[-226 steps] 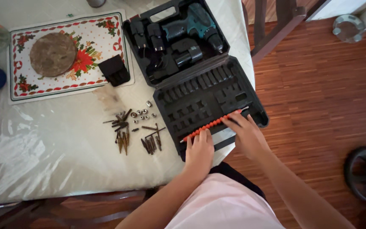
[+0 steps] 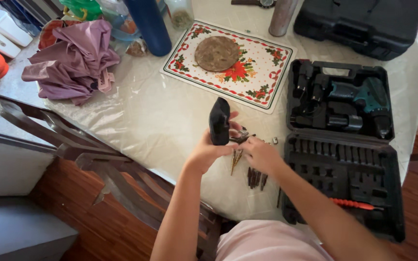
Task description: The person organizes a cordless drill set on a dining table. They place the drill, charger, battery pack, and a flexible screwdriver into the open plastic case, then pick up loose drill bits and sockets from the table one at a time and seat them into the molded compartments of the case lid.
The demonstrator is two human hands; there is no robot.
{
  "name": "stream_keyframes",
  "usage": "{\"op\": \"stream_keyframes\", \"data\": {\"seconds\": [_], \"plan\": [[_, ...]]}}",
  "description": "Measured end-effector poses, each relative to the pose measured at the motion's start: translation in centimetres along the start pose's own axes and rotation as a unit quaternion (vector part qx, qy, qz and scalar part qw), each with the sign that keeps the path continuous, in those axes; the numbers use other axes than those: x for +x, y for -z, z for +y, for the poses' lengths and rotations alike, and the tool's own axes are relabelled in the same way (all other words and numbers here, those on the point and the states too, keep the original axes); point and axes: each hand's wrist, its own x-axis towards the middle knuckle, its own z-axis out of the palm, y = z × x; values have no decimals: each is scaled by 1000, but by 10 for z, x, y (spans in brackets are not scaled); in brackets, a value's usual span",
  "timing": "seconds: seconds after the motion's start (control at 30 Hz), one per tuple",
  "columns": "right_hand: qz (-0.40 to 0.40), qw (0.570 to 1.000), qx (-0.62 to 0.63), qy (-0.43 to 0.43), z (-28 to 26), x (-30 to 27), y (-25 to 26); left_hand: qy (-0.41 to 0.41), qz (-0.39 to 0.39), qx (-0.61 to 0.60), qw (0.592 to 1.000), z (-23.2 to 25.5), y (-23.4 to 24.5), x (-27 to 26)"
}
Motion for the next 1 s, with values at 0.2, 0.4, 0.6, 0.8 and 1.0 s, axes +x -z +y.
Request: {"op": "stream_keyframes", "data": {"seconds": [0.2, 0.4, 0.6, 0.8, 1.0], "plan": [[-11, 975, -217, 54, 6, 1, -22, -25, -24, 17, 999, 3, -2, -2], [-54, 978, -189, 72, -1, 1, 7, -23, 19, 48, 998, -1, 3, 0], [4, 992, 49, -113, -16, 15, 129, -73, 17, 153, 985, -11, 4, 6], [38, 996, 58, 48, -80, 14, 210, -34, 27, 203, 978, -19, -4, 11], [44, 991, -30, 124, -105, 23, 222, -30, 8, 190, 981, -20, -5, 11]]}}
